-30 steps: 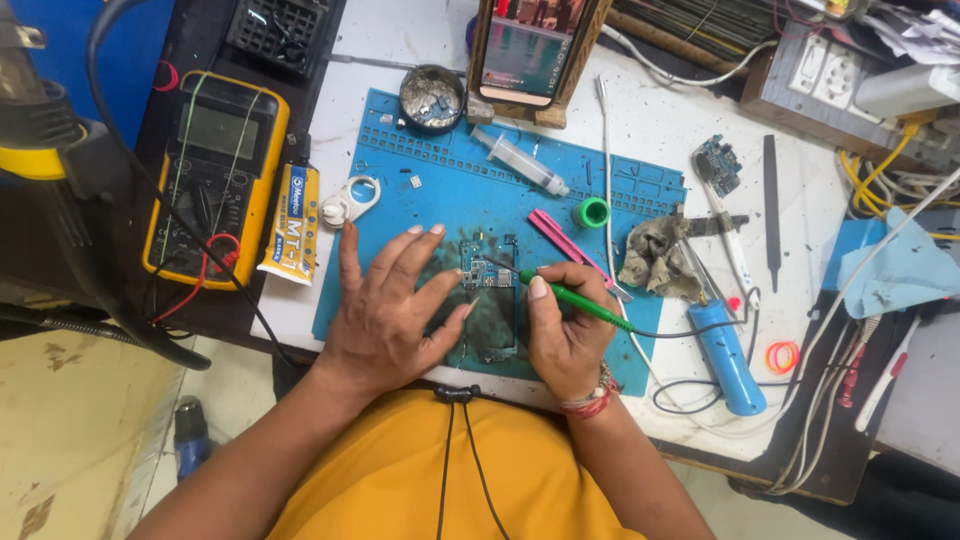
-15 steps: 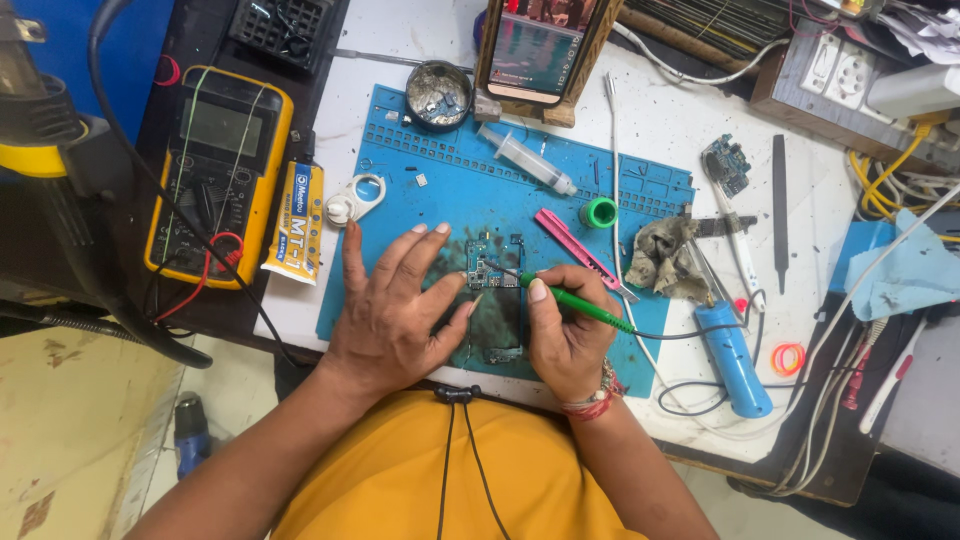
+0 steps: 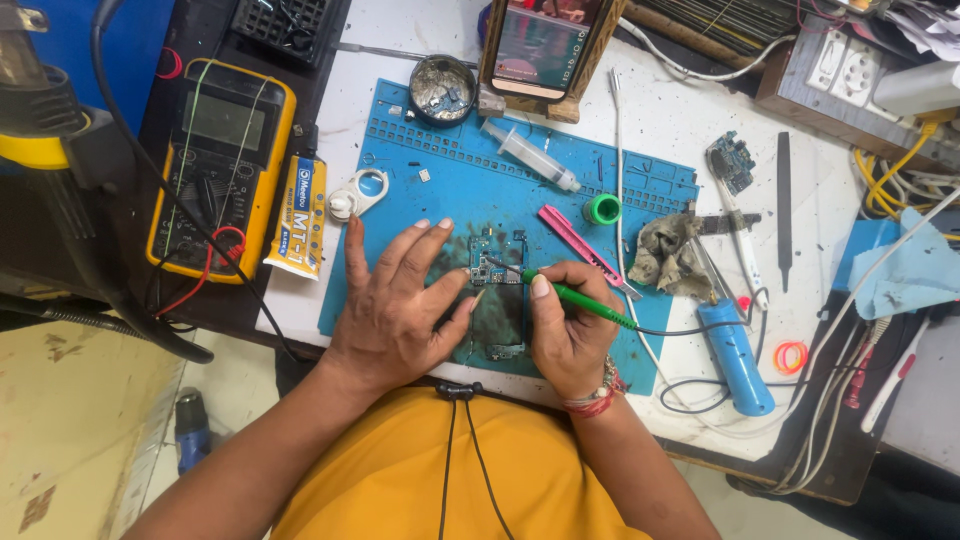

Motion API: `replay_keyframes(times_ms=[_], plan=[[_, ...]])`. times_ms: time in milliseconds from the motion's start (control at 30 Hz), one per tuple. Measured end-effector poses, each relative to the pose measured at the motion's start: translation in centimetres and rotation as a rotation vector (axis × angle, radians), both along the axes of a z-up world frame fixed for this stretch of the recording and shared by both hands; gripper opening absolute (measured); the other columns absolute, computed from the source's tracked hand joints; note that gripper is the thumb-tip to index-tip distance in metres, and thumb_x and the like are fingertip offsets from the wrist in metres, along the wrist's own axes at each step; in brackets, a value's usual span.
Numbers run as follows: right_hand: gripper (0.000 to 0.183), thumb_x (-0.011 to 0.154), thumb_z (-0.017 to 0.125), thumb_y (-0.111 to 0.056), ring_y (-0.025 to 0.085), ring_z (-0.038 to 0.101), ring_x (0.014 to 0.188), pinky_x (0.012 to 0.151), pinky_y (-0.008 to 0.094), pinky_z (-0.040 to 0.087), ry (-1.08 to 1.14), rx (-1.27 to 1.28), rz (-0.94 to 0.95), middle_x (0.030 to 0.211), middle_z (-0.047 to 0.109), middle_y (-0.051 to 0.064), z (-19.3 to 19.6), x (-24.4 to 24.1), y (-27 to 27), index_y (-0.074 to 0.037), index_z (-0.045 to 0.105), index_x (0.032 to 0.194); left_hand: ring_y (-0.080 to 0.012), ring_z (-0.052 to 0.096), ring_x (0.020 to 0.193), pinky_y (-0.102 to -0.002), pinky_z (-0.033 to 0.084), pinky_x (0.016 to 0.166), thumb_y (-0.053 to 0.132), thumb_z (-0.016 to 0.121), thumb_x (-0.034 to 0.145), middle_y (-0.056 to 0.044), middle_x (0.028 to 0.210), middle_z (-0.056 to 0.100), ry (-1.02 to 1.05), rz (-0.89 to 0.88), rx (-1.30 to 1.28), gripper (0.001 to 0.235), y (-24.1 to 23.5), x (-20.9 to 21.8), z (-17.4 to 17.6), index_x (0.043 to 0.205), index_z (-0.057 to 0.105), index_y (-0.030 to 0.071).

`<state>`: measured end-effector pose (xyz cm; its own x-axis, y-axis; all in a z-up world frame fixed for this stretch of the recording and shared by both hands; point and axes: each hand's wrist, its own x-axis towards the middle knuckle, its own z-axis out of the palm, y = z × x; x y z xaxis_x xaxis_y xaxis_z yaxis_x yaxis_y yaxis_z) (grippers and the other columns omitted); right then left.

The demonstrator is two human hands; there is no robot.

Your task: The person uses a pink precision knife to scrape a small circuit board on a blue mat. They then use a green soldering iron to work on the board's components. Finally, they use a hot air gun and tweezers to heat and manipulate a component on the board.

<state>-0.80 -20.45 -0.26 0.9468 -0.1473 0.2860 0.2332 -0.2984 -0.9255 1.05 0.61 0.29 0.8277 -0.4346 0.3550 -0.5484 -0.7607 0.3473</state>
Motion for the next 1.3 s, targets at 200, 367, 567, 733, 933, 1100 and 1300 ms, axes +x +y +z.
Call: replay_keyframes(times_ms=[200,367,567,733,933,1100,1300], plan=[[0.008,0.102,0.065,-0.004,0.009,0.057,0.071,0.066,0.024,0.046,-0.006,-0.025,0.008,0.083,0.066,0.005,0.3,0.1,0.0,0.001,0.061,0.105,-0.0258,0.045,0.14,-0.063,0.002,0.125,0.039,0.073,0.094,-0.013,0.146,0.056,-0.008,0.001,0.003,0.027,0.0,0.0,-0.1,0.107,0.077,0.016],[0.007,0.102,0.065,-0.004,0.008,0.057,0.07,0.064,0.023,0.045,0.007,-0.002,0.019,0.081,0.066,0.004,0.3,0.1,0.0,0.001,0.061,0.105,-0.0258,0.046,0.14,-0.064,0.001,0.126,0.039,0.073,0.095,-0.013,0.146,0.056,-0.006,-0.001,0.006,0.027,0.0,0.0,-0.1,0.106,0.077,0.016],[0.007,0.102,0.065,-0.004,0.008,0.056,0.069,0.063,0.023,0.044,-0.003,-0.02,0.021,0.08,0.066,0.004,0.4,0.2,0.1,0.001,0.062,0.104,-0.026,0.046,0.14,-0.064,0.001,0.125,0.039,0.073,0.095,-0.013,0.146,0.056,-0.008,-0.002,0.013,0.026,0.0,0.0,-0.2,0.106,0.077,0.016],[0.007,0.102,0.065,-0.004,0.009,0.059,0.07,0.064,0.024,0.046,-0.014,-0.02,0.043,0.083,0.068,0.005,0.6,0.2,0.1,0.002,0.061,0.104,-0.0258,0.045,0.14,-0.065,0.002,0.125,0.039,0.073,0.095,-0.013,0.145,0.055,-0.001,0.002,0.009,0.027,-0.1,0.0,-0.1,0.107,0.077,0.016],[0.006,0.1,0.066,-0.004,0.009,0.057,0.064,0.06,0.024,0.045,0.001,-0.089,0.071,0.077,0.066,0.004,0.9,0.4,0.1,0.0,0.063,0.102,-0.0265,0.045,0.139,-0.065,0.003,0.125,0.039,0.073,0.095,-0.014,0.146,0.055,0.009,0.003,-0.004,0.029,-0.1,0.1,0.1,0.111,0.077,0.016],[0.005,0.1,0.066,-0.003,0.009,0.057,0.064,0.06,0.024,0.045,0.011,-0.103,0.075,0.077,0.065,0.004,1.1,0.4,0.3,0.0,0.063,0.101,-0.0265,0.046,0.139,-0.066,0.003,0.124,0.039,0.073,0.094,-0.014,0.146,0.054,0.007,0.002,0.008,0.029,-0.1,0.1,0.2,0.11,0.077,0.016],[0.005,0.1,0.066,-0.003,0.009,0.058,0.064,0.06,0.024,0.045,0.001,-0.113,0.079,0.077,0.065,0.004,1.2,0.5,0.3,0.0,0.063,0.101,-0.0261,0.046,0.139,-0.066,0.003,0.124,0.039,0.072,0.095,-0.013,0.146,0.054,0.013,0.004,0.015,0.029,0.0,0.1,0.2,0.111,0.077,0.016]])
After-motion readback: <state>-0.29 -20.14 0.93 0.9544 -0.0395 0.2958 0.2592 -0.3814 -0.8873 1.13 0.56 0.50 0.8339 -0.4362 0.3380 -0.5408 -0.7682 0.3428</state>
